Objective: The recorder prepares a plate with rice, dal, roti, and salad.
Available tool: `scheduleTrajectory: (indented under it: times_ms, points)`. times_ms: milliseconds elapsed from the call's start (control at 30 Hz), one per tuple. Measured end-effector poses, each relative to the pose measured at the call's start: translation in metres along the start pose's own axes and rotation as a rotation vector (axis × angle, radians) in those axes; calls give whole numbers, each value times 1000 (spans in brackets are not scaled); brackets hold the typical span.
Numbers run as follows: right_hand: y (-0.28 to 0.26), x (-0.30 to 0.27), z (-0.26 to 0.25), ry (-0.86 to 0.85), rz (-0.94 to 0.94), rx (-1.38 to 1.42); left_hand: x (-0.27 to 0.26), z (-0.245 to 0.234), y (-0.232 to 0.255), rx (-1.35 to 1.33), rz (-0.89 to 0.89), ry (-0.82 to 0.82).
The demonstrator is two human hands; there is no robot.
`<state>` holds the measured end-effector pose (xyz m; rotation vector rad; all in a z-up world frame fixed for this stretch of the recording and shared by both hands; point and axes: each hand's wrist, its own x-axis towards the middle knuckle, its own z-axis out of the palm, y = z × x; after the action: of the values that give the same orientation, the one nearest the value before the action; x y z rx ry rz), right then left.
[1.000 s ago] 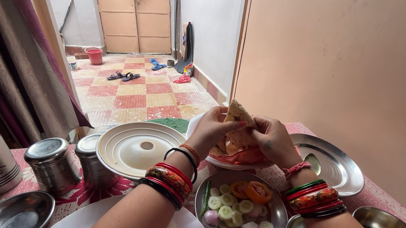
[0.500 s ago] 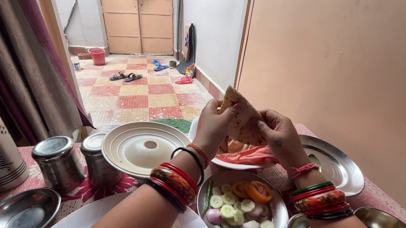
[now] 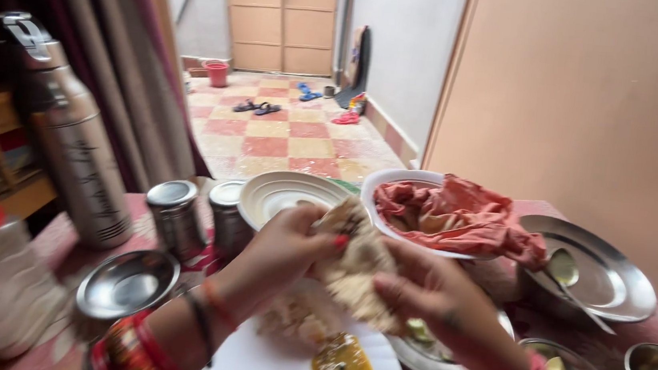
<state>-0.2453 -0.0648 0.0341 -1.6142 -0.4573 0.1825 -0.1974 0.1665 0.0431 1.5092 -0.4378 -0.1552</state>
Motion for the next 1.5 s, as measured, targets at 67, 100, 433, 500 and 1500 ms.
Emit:
scheduleTrajectory:
  times_ms: [67,100,433,500,1500]
  points:
    - [2,0,32,-77,-4,58,-31,-21,-9,33,-49,26]
    - [2,-1,47,-141,-7,112,-47,-31,-14,62,-97,38]
    - [15,-7,147,-399,157,-57,-126,-104,-57,117,-195,90]
    - [7,-8,159,-429,187,-91,-128,-112,-53,379,-187,97]
    - [50,17,161,-493,-545,-1029,-162,-97,-100,1430,-185,-163]
